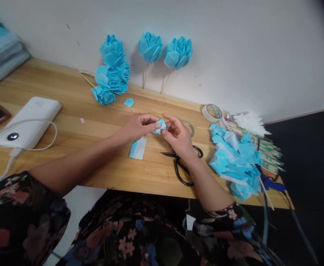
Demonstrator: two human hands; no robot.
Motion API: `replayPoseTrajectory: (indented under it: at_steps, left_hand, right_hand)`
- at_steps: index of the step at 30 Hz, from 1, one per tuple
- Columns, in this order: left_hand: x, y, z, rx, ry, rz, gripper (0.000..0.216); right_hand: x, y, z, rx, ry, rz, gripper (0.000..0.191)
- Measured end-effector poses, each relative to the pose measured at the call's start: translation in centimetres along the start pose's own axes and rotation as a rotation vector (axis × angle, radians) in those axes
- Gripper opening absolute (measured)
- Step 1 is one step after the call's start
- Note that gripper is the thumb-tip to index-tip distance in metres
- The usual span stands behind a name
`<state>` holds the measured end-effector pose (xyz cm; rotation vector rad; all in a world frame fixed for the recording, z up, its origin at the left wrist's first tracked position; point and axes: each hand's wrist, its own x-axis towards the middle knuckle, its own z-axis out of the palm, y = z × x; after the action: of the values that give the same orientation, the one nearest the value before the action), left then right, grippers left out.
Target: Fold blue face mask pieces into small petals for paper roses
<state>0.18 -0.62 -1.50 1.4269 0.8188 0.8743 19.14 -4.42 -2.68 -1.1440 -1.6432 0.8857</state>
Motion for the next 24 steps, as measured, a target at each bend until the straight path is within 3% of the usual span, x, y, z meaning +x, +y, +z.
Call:
replayPoseTrajectory:
  at_steps: [6,14,24]
  left_hand:
    - [0.1,-0.7,0.2,0.012,-0.018,0.045,0.023]
    - [0.1,0.0,-0.2,-0.073,0.017,-0.081,0.015]
    - [-0.1,0.5,0.1,-0.165,0.037,-0.102,0.029]
  right_hand:
    - [-0.1,-0.4,0.3,-0.049,-0.048,-0.023,0.046]
    - [-0.1,-0.8,0.1,-0.084,-0.050,-0.033,0.047]
    - [-0.2,-0.6,-0.2,0.019,-0.111,0.056,0.049]
